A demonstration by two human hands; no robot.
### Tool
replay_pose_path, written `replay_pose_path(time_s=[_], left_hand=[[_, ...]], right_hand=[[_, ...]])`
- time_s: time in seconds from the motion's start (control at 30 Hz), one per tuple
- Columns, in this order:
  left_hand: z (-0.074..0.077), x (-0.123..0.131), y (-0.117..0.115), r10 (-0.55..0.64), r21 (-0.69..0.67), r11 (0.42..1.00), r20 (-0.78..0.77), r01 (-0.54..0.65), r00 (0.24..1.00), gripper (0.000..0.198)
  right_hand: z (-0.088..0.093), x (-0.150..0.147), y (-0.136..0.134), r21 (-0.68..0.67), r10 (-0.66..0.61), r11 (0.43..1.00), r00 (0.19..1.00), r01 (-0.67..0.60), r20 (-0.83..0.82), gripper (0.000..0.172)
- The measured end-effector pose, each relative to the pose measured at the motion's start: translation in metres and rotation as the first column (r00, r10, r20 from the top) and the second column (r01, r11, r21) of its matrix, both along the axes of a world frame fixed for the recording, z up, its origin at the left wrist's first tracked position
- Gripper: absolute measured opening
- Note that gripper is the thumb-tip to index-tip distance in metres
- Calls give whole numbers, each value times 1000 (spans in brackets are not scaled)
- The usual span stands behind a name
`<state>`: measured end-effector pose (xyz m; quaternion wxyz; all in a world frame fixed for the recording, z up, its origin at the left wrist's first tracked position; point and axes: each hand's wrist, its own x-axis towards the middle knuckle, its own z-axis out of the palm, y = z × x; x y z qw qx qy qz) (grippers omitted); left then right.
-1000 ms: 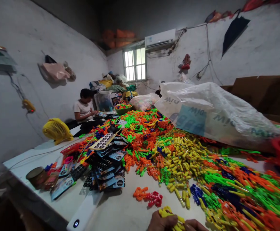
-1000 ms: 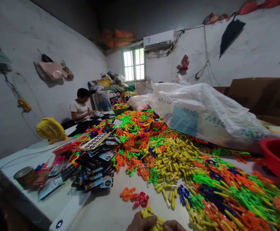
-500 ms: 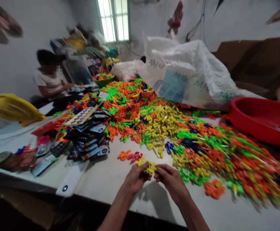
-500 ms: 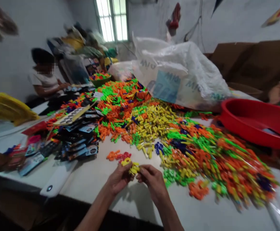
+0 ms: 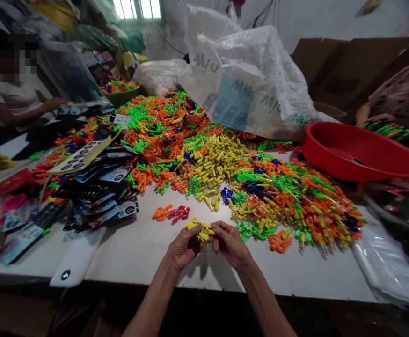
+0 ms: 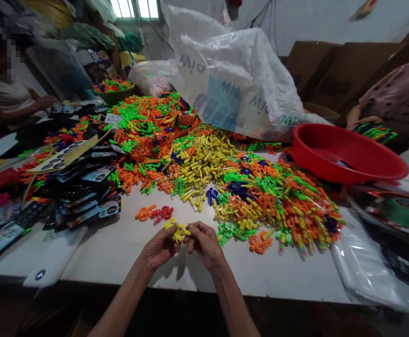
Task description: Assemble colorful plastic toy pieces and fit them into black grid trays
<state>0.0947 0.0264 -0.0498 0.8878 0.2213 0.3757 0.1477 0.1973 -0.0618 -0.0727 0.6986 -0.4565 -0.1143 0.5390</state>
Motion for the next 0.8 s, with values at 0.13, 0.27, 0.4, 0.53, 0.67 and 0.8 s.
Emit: replay_pose_path(time_s=[0.13, 0.27, 0.4, 0.53, 0.67, 0.8], left_hand=[[-8, -2, -2, -49, 49, 998, 13, 49, 999, 17], [-17, -2, -2, -61, 211, 976, 19, 56, 998, 32], [-21, 2, -5, -24, 391, 920, -40, 38, 999, 36], [-21, 4, -6, -108, 504, 849, -128, 158, 986, 38], [-19, 0, 20, 96, 810, 396, -504, 432, 858, 32], [-16, -2, 54, 458, 541, -161, -699, 825, 548, 16]], right_hand=[[-3, 1, -2, -14, 5, 1000, 998, -5, -55, 37], [3, -3, -3, -43, -21, 999, 999, 23, 49, 38], [9, -13, -1, -121, -148, 972, 928, 200, 343, 37], [7, 4, -10, -146, -153, 960, 882, 241, 447, 36], [15, 68, -35, -129, -250, 814, 543, 566, 802, 36], [27, 104, -25, 154, -72, 610, -139, 777, 988, 37]])
